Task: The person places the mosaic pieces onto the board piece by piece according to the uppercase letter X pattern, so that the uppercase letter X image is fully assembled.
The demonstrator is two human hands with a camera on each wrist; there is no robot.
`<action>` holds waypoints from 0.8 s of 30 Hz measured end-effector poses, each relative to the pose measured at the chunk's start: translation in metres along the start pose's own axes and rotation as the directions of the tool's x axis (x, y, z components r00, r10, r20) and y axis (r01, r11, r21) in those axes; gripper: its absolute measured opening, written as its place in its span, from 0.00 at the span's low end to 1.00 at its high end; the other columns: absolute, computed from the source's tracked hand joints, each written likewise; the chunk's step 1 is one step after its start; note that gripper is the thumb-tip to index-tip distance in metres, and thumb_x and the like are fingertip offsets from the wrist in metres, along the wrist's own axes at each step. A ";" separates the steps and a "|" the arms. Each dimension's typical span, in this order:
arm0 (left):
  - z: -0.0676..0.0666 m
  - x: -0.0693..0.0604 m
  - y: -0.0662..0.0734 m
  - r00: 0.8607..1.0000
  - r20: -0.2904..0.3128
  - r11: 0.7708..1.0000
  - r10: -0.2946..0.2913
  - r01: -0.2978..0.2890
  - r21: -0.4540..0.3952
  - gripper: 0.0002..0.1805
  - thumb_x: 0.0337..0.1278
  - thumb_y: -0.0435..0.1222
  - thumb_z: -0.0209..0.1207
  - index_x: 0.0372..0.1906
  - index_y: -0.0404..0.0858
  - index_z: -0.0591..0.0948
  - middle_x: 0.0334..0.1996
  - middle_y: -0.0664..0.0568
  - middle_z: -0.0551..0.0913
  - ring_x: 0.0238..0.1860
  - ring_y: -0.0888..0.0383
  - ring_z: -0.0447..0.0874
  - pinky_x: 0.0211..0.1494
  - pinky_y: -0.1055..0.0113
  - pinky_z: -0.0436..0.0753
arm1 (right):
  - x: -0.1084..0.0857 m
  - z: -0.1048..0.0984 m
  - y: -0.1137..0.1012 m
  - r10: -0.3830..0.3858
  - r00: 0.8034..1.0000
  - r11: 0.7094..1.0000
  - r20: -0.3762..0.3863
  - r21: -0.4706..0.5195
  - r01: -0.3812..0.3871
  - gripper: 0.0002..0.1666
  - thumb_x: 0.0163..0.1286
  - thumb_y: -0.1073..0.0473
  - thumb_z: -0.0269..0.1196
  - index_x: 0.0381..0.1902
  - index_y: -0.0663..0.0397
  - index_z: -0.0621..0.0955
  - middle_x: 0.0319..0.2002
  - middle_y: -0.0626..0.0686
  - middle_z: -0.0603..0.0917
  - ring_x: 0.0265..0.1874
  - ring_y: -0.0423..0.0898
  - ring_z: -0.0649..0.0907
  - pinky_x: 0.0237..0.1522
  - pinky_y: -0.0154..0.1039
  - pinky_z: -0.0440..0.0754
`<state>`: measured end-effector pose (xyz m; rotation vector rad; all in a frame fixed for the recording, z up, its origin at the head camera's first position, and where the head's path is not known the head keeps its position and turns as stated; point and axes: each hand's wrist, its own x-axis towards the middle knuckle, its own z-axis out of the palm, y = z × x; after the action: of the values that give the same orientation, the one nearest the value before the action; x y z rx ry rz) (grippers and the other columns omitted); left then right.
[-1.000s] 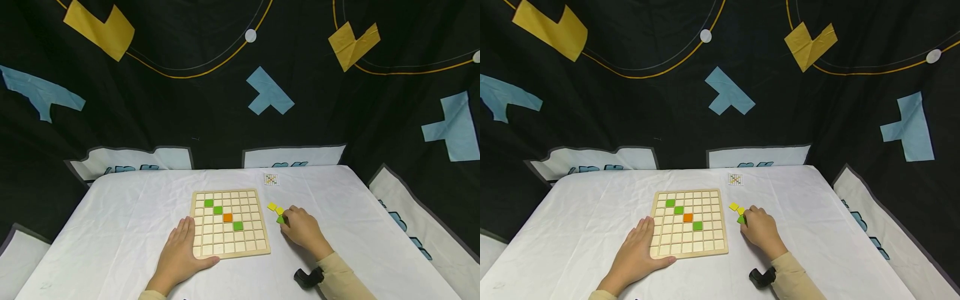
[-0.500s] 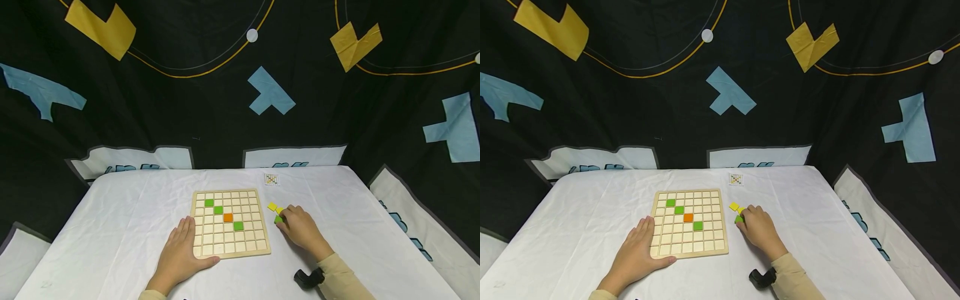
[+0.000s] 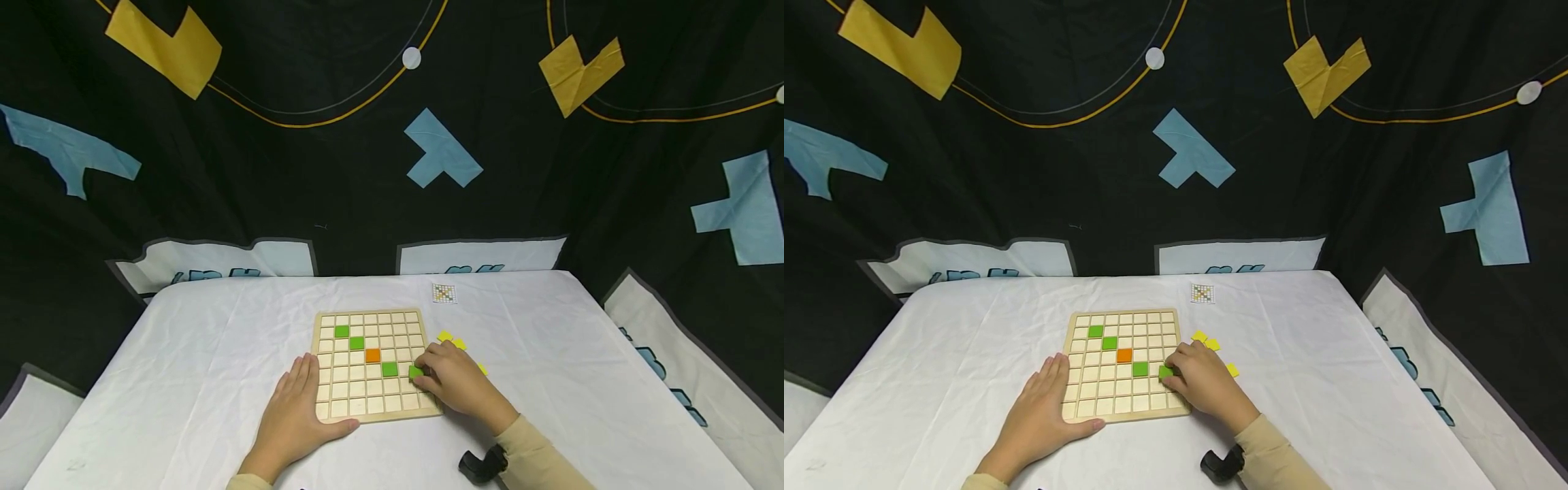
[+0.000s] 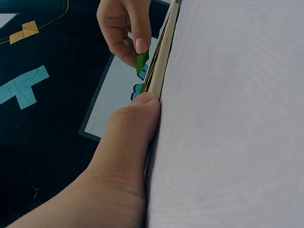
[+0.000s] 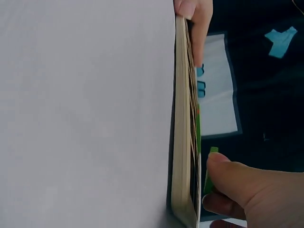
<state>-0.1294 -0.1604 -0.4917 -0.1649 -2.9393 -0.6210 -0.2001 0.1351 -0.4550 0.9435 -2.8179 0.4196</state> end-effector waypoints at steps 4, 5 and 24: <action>0.000 0.000 0.001 1.000 0.000 1.000 -0.002 0.002 0.001 0.78 0.31 0.82 0.56 0.76 0.25 0.54 0.77 0.35 0.53 0.79 0.39 0.50 0.79 0.43 0.54 | 0.002 0.002 -0.005 -0.041 0.999 0.999 0.006 0.030 0.041 0.14 0.65 0.45 0.69 0.43 0.44 0.87 0.38 0.40 0.84 0.36 0.37 0.71 0.38 0.33 0.72; 0.000 0.000 0.001 1.000 0.001 1.000 -0.003 0.003 0.000 0.78 0.31 0.82 0.56 0.76 0.25 0.53 0.77 0.35 0.53 0.79 0.39 0.50 0.79 0.43 0.54 | 0.003 0.003 -0.005 -0.045 0.999 0.998 0.010 0.038 0.045 0.14 0.64 0.45 0.69 0.43 0.44 0.87 0.38 0.40 0.84 0.36 0.37 0.71 0.38 0.32 0.71; 0.000 0.000 0.000 1.000 0.008 1.000 -0.010 0.010 0.000 0.78 0.31 0.82 0.56 0.76 0.25 0.53 0.78 0.35 0.53 0.79 0.39 0.50 0.79 0.43 0.55 | 0.003 0.004 -0.005 -0.089 0.995 0.992 0.044 0.088 0.085 0.16 0.63 0.44 0.70 0.44 0.44 0.88 0.39 0.39 0.83 0.31 0.33 0.71 0.47 0.35 0.77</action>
<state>-0.1297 -0.1601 -0.4920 -0.1539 -2.9496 -0.6225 -0.1996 0.1286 -0.4570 1.1037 -2.8081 0.5177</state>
